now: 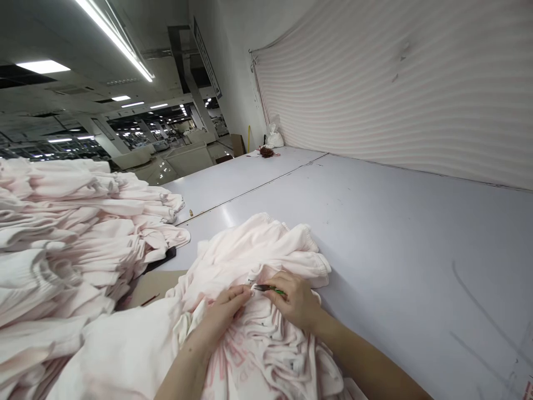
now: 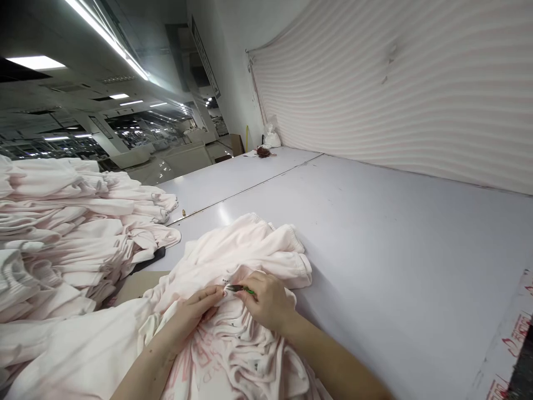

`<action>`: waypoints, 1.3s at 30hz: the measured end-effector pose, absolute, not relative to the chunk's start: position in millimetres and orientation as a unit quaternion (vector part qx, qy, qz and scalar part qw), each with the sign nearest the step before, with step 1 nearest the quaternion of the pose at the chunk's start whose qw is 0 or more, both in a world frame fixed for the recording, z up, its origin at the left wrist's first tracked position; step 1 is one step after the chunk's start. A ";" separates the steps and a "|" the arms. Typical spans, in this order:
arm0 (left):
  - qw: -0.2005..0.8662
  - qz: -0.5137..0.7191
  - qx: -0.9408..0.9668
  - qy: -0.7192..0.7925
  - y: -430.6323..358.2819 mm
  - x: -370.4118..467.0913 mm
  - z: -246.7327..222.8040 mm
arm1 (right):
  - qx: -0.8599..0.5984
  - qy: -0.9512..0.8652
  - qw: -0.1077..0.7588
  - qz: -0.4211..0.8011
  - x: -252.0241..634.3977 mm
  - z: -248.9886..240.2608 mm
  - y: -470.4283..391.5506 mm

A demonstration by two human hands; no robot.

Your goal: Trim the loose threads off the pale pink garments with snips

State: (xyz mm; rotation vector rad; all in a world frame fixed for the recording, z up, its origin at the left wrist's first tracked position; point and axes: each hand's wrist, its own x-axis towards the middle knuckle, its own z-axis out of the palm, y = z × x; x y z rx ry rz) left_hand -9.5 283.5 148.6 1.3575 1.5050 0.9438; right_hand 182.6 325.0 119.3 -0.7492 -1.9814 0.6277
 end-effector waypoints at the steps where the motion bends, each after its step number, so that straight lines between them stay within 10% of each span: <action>1: 0.383 0.373 0.590 0.605 281.2 -7.6 144.8 | -0.312 -0.787 0.453 0.280 182.0 119.6 325.6; 7: -0.094 0.387 0.761 0.512 263.5 6.3 114.5 | -0.334 -0.732 0.419 0.420 190.1 114.7 325.4; 11: -0.216 0.359 0.790 0.448 255.9 9.4 106.7 | -0.339 -0.755 0.407 0.387 205.3 114.5 315.2; 39: -0.201 0.382 0.787 0.441 238.7 8.4 93.1 | -0.305 -0.843 0.363 0.255 215.9 120.3 297.9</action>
